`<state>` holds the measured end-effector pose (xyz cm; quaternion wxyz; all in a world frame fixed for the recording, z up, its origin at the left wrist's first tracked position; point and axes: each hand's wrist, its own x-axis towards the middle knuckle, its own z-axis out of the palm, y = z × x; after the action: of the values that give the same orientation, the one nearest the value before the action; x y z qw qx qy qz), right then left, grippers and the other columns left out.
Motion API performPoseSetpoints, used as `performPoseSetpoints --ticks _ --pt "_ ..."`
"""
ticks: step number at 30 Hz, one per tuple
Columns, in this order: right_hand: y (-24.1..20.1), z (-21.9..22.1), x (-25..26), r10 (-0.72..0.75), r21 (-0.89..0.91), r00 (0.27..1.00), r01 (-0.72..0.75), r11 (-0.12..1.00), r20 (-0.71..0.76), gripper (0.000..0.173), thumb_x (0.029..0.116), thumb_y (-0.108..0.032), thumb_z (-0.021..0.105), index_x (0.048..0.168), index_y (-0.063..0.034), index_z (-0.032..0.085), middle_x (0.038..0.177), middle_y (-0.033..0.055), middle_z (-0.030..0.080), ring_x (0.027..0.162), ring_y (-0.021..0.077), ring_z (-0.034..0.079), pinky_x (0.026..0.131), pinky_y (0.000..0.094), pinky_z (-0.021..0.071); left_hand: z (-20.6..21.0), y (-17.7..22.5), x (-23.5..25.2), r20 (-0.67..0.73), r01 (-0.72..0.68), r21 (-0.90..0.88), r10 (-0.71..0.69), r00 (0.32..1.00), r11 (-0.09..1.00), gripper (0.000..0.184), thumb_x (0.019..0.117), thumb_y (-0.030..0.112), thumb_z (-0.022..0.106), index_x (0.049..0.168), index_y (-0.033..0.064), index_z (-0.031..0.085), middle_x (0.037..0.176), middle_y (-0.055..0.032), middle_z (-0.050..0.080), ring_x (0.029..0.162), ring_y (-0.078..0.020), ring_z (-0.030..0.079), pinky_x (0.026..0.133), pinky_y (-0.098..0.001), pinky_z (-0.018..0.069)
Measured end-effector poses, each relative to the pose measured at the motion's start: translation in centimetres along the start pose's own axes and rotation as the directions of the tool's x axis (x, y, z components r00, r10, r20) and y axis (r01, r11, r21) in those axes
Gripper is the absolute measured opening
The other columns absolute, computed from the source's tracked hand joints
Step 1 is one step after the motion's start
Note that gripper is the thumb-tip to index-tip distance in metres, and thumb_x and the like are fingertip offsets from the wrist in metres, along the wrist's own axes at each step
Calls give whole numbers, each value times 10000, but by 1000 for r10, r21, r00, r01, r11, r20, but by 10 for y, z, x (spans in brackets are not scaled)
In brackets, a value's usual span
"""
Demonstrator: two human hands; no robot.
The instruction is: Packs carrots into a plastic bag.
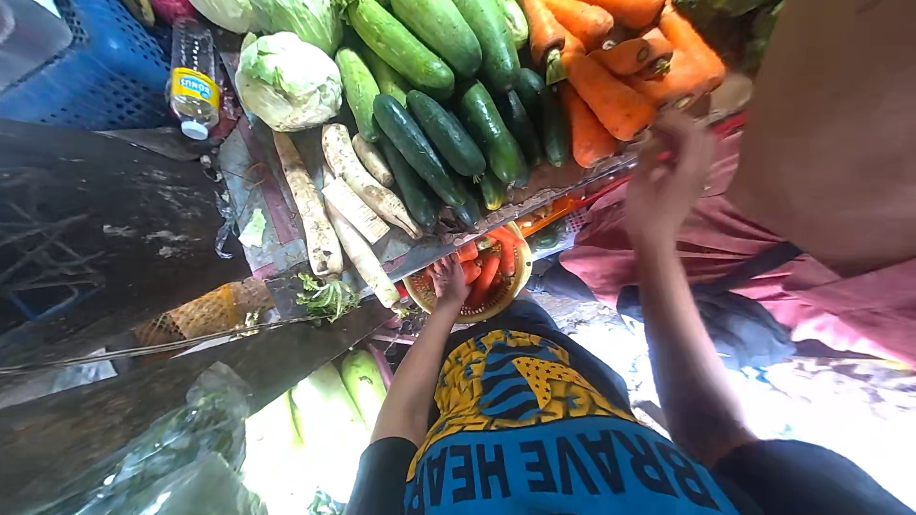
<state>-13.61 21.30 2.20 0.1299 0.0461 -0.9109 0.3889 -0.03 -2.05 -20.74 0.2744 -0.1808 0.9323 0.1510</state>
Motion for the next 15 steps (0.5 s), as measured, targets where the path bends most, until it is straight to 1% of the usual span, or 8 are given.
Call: performPoseSetpoints --ticks 2,3,4,6,8,10,12,15 --pt "27 22 -62 -137 -13 971 142 990 197 350 1006 -157 579 1311 12 606 1259 234 635 1146 329 642 975 477 551 0 0 0 -2 23 -18 -23 1000 1000 1234 666 396 909 1608 34 198 1640 -290 212 1495 -508 223 1123 -706 285" --pt "33 37 -87 -165 29 930 165 986 329 312 970 -152 626 1240 -1 662 1198 208 673 1094 325 666 935 494 573 2 0 1 -4 27 -23 -27 1000 999 1255 660 399 911 1617 46 179 1656 -277 180 1505 -505 199 1121 -714 276" --pt "40 52 -106 -160 55 853 153 987 496 303 965 -185 636 1220 -27 682 1184 182 687 1078 315 678 926 501 580 3 0 3 -8 27 -19 -27 1000 999 1264 659 398 909 1624 56 167 1668 -265 156 1512 -504 182 1111 -729 272" --pt "56 88 -126 -110 70 624 88 994 774 347 1003 -220 620 1283 -19 659 1230 213 668 1104 347 678 966 529 557 3 1 5 2 29 -79 -29 1000 996 1233 656 324 920 1617 56 194 1669 -268 142 1517 -513 153 1118 -772 207" --pt "63 116 -131 -86 42 501 98 994 861 387 1015 -204 594 1350 -11 614 1304 260 619 1172 390 644 1015 546 521 -2 3 6 53 46 -115 -40 998 992 1214 673 280 918 1616 47 191 1668 -273 138 1524 -503 152 1144 -753 208" --pt "57 134 -127 -19 -43 438 133 990 899 416 1010 -172 602 1403 -37 581 1389 269 566 1261 411 590 1060 552 489 -8 3 4 80 39 -66 -34 996 997 1196 697 344 898 1615 38 194 1654 -281 180 1518 -490 186 1142 -729 243" --pt "46 145 -121 45 -118 394 163 980 918 398 999 -130 609 1393 -69 610 1423 251 554 1296 411 570 1065 564 486 -9 1 1 47 3 4 -3 999 1000 1212 698 441 869 1626 63 187 1633 -280 251 1509 -485 217 1155 -709 229" --pt "41 157 -123 53 -137 359 213 967 932 344 998 -144 614 1328 -57 654 1389 236 589 1313 406 557 1060 582 485 4 -9 0 -87 -73 52 77 993 996 1168 660 459 865 1585 32 293 1594 -287 317 1482 -482 273 1181 -673 208"
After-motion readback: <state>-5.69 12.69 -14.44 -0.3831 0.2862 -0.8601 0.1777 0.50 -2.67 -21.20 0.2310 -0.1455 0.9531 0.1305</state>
